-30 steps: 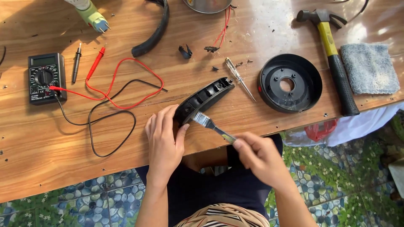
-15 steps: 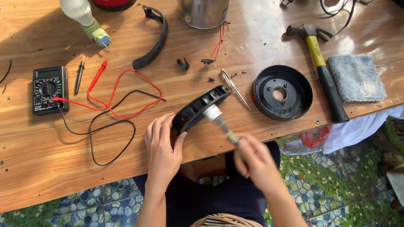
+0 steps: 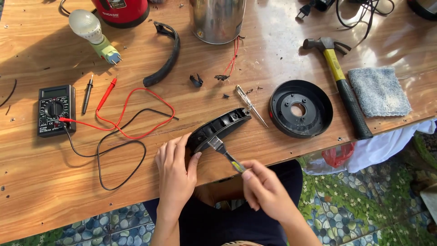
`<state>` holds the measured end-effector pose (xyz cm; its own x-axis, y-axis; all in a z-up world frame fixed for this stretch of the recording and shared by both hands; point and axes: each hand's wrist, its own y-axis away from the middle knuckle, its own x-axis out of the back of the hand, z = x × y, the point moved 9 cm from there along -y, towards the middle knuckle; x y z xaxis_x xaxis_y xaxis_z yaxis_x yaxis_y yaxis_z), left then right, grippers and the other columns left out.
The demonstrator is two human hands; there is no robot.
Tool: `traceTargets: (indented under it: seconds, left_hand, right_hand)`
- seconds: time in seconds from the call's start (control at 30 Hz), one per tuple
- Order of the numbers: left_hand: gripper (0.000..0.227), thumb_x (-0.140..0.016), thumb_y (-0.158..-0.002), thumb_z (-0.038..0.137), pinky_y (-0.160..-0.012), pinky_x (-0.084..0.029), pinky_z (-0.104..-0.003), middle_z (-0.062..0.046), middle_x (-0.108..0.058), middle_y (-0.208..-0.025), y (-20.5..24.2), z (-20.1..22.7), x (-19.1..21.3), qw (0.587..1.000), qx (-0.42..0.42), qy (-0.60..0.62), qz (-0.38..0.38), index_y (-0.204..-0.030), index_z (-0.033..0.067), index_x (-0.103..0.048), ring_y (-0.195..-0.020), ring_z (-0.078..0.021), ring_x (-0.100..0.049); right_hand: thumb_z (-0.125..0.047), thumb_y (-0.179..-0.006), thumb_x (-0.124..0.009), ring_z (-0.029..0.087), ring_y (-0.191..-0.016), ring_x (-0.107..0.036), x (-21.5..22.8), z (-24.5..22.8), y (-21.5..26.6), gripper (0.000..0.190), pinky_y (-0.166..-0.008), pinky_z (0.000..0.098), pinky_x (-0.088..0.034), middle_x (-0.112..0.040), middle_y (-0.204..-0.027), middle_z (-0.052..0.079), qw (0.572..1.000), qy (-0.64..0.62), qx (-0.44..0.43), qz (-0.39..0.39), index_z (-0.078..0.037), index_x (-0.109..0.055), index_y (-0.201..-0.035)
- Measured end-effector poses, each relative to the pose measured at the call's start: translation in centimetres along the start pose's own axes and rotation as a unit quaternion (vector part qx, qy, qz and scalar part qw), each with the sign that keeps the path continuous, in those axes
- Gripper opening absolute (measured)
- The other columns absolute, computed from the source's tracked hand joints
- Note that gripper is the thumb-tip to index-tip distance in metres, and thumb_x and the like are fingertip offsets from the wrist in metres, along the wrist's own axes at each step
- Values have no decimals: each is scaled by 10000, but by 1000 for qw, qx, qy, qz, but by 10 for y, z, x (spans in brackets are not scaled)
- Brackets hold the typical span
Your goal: Scrubbing and cleaning components of a kettle handle using a brush and other tools.
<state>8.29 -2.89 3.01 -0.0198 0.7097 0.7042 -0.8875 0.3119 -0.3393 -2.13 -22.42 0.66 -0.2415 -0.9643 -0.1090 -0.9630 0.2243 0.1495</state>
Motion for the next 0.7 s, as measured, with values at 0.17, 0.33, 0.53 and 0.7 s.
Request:
traceTargets:
  seconds: [0.17, 0.33, 0.53, 0.7]
  left_hand:
    - [474, -567, -1016, 343, -1035, -372, -479, -74, -588, -1203, 3, -3, -2, 1000, -7, -8, 8, -1417, 90, -558, -1124, -294, -524]
    - [467, -605, -989, 347, -1058, -371, -477, -74, -604, -1197, 3, -5, -2, 1000, 12, 10, 12, -1374, 83, -585, -1153, -291, -541]
    - [469, -638, -954, 371, -1072, -363, -452, -24, -617, -1168, 0, -6, 4, 999, 34, 37, 19, -1361, 139, -626, -1138, -245, -567]
    - [452, -647, -953, 380, -1054, -379, -428, -11, -630, -1157, 2, -8, 7, 997, 43, 55, 27, -1345, 154, -653, -1137, -235, -594]
  right_hand:
    - [-250, -1057, -448, 151, -357, -410, 28, -6, -4, 339, -394, 273, -336, -464, -430, 65, 992, 72, 6, 107, -9, -672, -1137]
    - [-207, -951, -612, 151, -359, -568, 22, 5, -1, 277, -343, 256, -466, -676, -487, 125, 991, 116, 8, 63, -13, -758, -1083]
    - [-123, -928, -694, 101, -530, -595, -1, -29, 9, 246, -477, 223, -501, -776, -782, 74, 978, 104, 177, 39, -15, -744, -1142]
    - [-205, -945, -683, 91, -610, -541, 30, -16, 9, 191, -572, 226, -437, -649, -770, 5, 949, 151, 206, 184, -97, -717, -1097]
